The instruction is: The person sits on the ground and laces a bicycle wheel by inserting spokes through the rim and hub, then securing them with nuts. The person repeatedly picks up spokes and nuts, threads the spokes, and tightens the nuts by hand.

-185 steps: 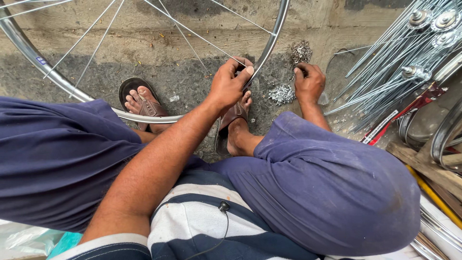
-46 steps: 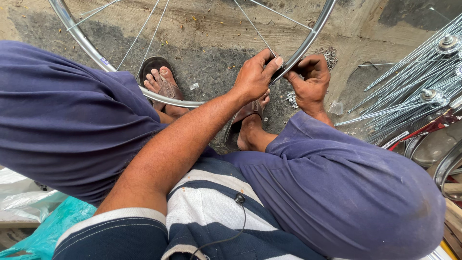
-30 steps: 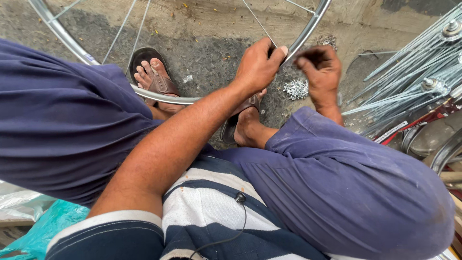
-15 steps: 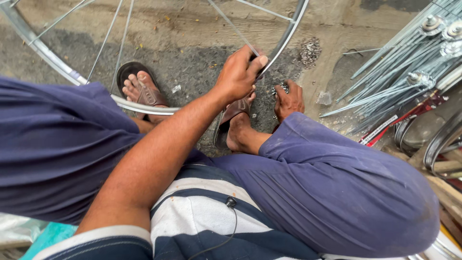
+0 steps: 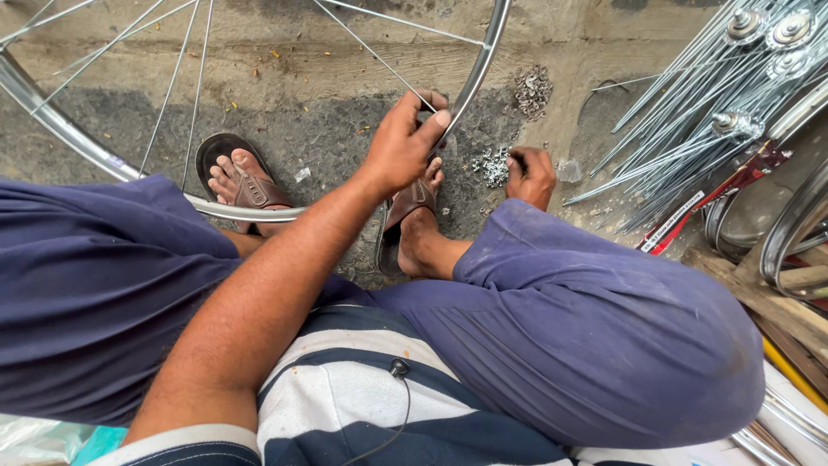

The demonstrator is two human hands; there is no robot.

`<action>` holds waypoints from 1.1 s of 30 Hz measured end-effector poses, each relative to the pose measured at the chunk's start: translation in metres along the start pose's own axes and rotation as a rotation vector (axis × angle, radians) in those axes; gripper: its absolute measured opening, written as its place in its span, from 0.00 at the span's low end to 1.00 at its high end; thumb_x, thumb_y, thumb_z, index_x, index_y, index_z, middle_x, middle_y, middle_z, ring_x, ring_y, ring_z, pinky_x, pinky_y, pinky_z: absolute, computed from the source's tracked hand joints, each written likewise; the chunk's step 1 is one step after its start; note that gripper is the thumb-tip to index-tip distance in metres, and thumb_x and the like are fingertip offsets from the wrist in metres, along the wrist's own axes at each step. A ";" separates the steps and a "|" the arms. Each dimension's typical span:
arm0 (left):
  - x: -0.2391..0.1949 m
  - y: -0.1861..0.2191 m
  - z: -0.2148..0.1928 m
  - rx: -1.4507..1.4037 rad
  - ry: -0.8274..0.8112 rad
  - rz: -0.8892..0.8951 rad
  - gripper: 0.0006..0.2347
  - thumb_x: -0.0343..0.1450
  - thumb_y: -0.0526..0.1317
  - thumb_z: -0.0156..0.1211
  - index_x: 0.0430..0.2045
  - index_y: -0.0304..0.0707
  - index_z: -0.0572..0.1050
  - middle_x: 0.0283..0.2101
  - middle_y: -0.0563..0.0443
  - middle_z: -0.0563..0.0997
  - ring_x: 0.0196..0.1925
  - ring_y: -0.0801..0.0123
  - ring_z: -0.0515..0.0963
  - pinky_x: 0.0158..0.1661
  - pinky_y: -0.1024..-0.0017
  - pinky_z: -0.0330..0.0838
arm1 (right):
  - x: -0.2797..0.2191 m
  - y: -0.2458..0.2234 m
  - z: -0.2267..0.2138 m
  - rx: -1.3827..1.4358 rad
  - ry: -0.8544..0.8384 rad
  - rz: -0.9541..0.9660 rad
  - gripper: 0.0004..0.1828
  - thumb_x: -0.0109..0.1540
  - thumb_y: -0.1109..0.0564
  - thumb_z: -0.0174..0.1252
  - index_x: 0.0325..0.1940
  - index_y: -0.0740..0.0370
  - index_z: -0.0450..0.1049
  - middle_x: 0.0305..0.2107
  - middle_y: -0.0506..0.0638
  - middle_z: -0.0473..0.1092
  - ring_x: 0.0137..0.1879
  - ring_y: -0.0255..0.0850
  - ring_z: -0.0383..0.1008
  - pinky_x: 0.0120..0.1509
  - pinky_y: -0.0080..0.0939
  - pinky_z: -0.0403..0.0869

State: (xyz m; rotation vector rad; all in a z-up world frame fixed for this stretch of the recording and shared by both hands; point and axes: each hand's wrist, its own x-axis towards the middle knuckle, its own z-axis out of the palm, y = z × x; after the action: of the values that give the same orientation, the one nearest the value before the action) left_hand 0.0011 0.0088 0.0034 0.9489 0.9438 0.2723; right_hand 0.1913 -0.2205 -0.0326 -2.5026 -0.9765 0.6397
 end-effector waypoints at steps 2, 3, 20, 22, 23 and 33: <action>0.001 0.002 -0.001 0.213 0.035 0.052 0.11 0.75 0.45 0.59 0.41 0.34 0.74 0.37 0.42 0.81 0.38 0.56 0.82 0.39 0.61 0.75 | 0.009 0.008 -0.003 0.086 -0.016 0.126 0.09 0.62 0.62 0.65 0.47 0.63 0.80 0.40 0.56 0.75 0.44 0.45 0.80 0.49 0.43 0.80; 0.002 0.003 -0.001 0.320 0.052 0.079 0.12 0.76 0.45 0.58 0.40 0.33 0.74 0.36 0.40 0.81 0.38 0.54 0.83 0.40 0.60 0.74 | 0.015 0.014 -0.004 0.093 0.005 0.087 0.09 0.62 0.62 0.65 0.47 0.63 0.81 0.41 0.57 0.75 0.44 0.45 0.80 0.49 0.42 0.81; 0.000 -0.004 -0.001 0.354 0.076 -0.070 0.14 0.75 0.48 0.61 0.38 0.33 0.76 0.35 0.41 0.82 0.38 0.53 0.81 0.40 0.59 0.74 | 0.078 0.024 -0.002 -0.272 0.092 -0.060 0.10 0.60 0.54 0.71 0.42 0.58 0.83 0.32 0.55 0.77 0.37 0.51 0.78 0.41 0.51 0.74; -0.001 -0.005 0.000 0.445 0.128 0.030 0.14 0.77 0.48 0.62 0.38 0.32 0.77 0.37 0.42 0.83 0.39 0.55 0.82 0.42 0.59 0.74 | 0.079 0.023 0.001 -0.251 0.105 -0.088 0.09 0.60 0.55 0.71 0.42 0.58 0.83 0.32 0.55 0.77 0.37 0.51 0.78 0.41 0.51 0.74; -0.001 -0.005 0.000 0.373 0.130 0.127 0.13 0.76 0.47 0.63 0.40 0.33 0.77 0.38 0.43 0.83 0.41 0.55 0.83 0.43 0.59 0.75 | 0.080 0.022 0.002 -0.238 0.111 -0.104 0.09 0.60 0.55 0.70 0.42 0.58 0.83 0.33 0.54 0.77 0.37 0.51 0.78 0.41 0.51 0.74; 0.002 0.003 0.002 0.146 0.087 0.010 0.12 0.72 0.44 0.62 0.43 0.35 0.75 0.39 0.48 0.82 0.37 0.68 0.81 0.38 0.67 0.76 | 0.082 0.035 0.011 -0.227 0.049 -0.059 0.05 0.63 0.59 0.63 0.42 0.61 0.77 0.37 0.56 0.75 0.44 0.55 0.76 0.48 0.55 0.73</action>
State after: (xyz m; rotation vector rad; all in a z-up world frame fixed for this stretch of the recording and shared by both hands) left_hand 0.0049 0.0106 0.0056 1.0830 1.0503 0.2568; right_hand 0.2576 -0.1845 -0.0812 -2.6581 -1.1575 0.4706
